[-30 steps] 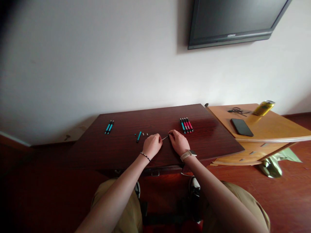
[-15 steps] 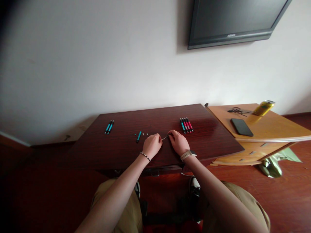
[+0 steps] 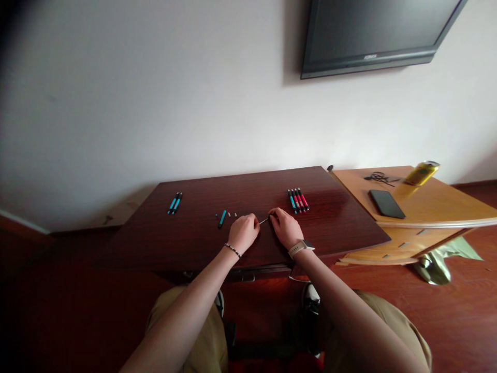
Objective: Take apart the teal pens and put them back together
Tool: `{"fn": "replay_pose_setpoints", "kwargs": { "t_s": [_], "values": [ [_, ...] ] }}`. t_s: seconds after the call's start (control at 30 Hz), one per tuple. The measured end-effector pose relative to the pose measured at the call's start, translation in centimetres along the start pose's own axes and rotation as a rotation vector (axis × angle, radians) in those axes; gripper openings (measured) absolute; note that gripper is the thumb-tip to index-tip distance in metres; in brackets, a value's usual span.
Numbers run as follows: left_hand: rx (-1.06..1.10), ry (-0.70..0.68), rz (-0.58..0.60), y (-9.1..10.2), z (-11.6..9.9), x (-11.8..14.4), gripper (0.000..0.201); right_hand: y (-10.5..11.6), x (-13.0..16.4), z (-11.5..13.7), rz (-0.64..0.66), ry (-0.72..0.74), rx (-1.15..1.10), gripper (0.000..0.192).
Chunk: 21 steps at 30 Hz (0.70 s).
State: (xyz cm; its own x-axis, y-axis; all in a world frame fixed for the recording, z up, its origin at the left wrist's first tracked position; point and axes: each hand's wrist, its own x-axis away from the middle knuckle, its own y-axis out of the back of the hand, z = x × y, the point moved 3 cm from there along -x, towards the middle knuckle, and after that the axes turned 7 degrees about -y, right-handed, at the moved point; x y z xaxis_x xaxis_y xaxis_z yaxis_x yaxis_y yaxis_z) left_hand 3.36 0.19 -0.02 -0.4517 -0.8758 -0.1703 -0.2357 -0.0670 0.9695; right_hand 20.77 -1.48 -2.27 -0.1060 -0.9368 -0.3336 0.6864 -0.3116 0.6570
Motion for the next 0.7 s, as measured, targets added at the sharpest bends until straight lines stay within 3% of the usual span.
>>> {"fn": "replay_pose_setpoints", "kwargs": {
  "t_s": [0.7],
  "values": [
    [0.031,-0.047,-0.043,0.0,1.2,0.4,0.016,0.2,-0.3,-1.3,-0.073,-0.147,-0.059,0.021]
  ]
}}
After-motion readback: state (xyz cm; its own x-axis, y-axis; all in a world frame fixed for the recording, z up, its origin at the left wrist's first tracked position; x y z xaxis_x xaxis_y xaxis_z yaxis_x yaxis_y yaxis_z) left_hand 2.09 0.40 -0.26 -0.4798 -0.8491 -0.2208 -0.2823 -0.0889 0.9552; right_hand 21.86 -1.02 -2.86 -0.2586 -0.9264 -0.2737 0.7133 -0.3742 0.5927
